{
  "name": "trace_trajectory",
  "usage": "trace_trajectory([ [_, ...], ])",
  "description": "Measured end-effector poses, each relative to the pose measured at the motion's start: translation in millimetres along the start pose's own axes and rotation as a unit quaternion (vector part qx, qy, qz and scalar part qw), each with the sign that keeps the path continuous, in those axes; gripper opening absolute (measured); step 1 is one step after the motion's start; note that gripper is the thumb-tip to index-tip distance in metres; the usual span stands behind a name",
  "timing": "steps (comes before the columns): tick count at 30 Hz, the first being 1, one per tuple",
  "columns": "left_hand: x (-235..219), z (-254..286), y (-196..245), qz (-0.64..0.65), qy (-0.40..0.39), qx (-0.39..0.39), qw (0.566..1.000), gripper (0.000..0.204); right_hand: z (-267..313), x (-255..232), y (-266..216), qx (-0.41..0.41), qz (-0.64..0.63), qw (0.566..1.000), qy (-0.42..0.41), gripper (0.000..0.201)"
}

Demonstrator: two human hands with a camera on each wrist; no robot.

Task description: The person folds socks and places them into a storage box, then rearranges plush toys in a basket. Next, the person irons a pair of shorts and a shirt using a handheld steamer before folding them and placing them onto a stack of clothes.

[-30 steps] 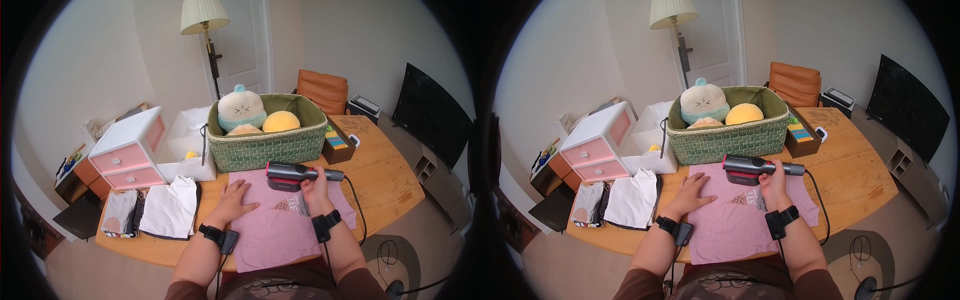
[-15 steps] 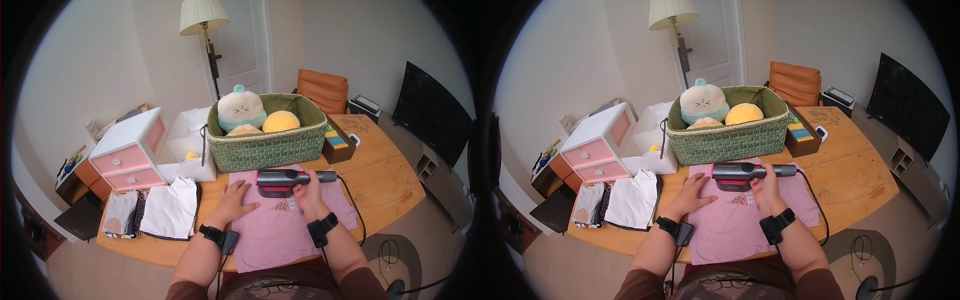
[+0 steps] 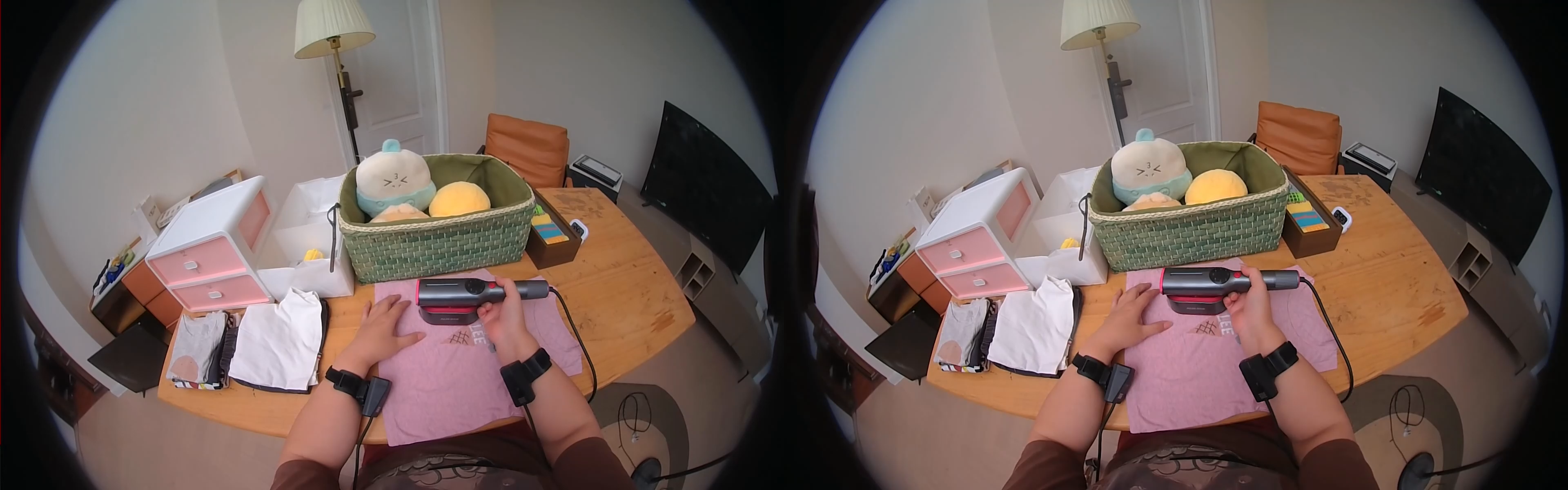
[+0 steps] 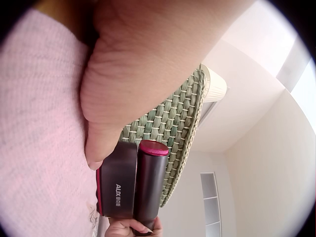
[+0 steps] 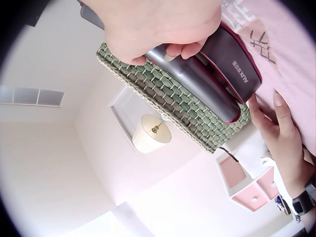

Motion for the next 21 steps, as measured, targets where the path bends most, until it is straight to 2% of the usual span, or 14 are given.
trace_trajectory([
  [3, 0.1, 0.0, -0.2, 0.001, 0.000, -0.001, 1.000, 0.079, -0.3, 1.3, -1.7, -0.009, 0.001, 1.000, -0.002, 0.018],
  [8, 0.4, -0.3, -0.9, -0.001, -0.002, 0.000, 1.000, 0.079, -10.6, -5.3, -12.6, -0.032, -0.019, 0.998, 0.042, 0.021],
  [21, -0.4, -0.5, 0.7, -0.006, -0.006, -0.003, 1.000, 0.079, -3.9, -2.1, -4.3, -0.016, -0.005, 1.000, 0.002, 0.019],
])
Point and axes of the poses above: each hand's wrist, its own z-axis away from the middle knuckle, its own x-axis out of the palm, y = z × x, the point moved 4 cm from there along -z, towards the middle knuckle, and after that the axes turned 10 degrees about -x, right-handed, at the moved point
